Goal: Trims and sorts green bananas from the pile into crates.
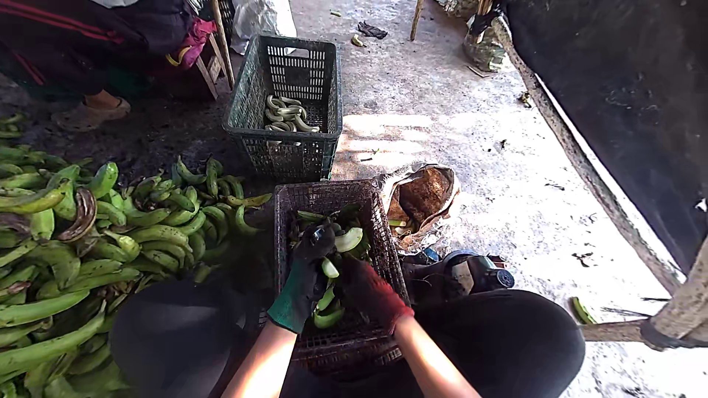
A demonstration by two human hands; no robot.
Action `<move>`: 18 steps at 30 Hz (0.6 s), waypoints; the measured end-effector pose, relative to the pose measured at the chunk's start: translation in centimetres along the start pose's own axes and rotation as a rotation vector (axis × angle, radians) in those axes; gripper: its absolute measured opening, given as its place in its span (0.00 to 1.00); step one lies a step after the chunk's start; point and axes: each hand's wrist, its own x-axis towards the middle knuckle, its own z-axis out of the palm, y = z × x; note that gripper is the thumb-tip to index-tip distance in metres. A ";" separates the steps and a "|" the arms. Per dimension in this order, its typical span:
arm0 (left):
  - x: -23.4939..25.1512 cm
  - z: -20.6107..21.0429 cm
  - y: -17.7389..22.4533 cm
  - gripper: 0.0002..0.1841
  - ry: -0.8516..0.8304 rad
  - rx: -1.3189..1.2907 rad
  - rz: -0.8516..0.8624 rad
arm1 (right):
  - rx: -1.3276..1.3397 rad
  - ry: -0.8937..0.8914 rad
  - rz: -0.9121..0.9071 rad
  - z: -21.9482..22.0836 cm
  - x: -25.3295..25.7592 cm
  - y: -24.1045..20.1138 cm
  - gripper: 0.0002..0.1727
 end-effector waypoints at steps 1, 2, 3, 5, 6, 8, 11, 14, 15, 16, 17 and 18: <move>0.2 0.0 -0.2 0.20 -0.054 -0.071 -0.003 | 0.052 -0.039 -0.021 -1.2 0.0 0.2 0.18; 0.3 0.1 -0.3 0.20 -0.108 -0.140 -0.006 | 0.100 -0.073 -0.029 -2.4 0.0 0.5 0.17; 0.6 0.3 -0.4 0.18 -0.166 -0.209 -0.002 | 0.155 -0.095 -0.030 -3.3 0.0 0.9 0.17; 1.4 1.2 -0.8 0.15 -0.272 -0.330 -0.028 | 0.281 -0.122 -0.026 -5.7 -0.8 1.9 0.16; 2.0 2.1 -1.2 0.17 -0.267 -0.356 -0.067 | 0.333 -0.109 -0.022 -7.0 -1.6 2.4 0.16; 4.2 4.7 -2.6 0.24 -0.115 -0.389 -0.168 | 0.439 -0.028 -0.045 -9.6 -3.8 3.9 0.16; 9.4 9.4 -6.0 0.18 0.062 -0.233 -0.236 | 0.662 0.253 -0.173 -12.6 -6.7 6.8 0.19; 12.2 12.0 -8.7 0.32 0.202 0.491 -0.270 | 0.784 0.618 -0.185 -13.3 -7.3 10.0 0.21; 12.3 11.9 -8.9 0.36 0.198 0.627 -0.268 | 0.831 0.718 -0.161 -13.5 -7.3 10.6 0.21; 12.2 11.4 -9.1 0.38 0.183 0.683 -0.226 | 0.881 0.782 -0.152 -13.7 -7.3 11.0 0.21; 11.8 10.3 -9.0 0.38 0.132 0.750 -0.156 | 0.927 0.826 -0.162 -13.8 -7.3 11.3 0.20; 10.7 8.9 -8.8 0.37 0.059 0.880 -0.081 | 0.965 0.857 -0.171 -13.9 -7.2 11.5 0.20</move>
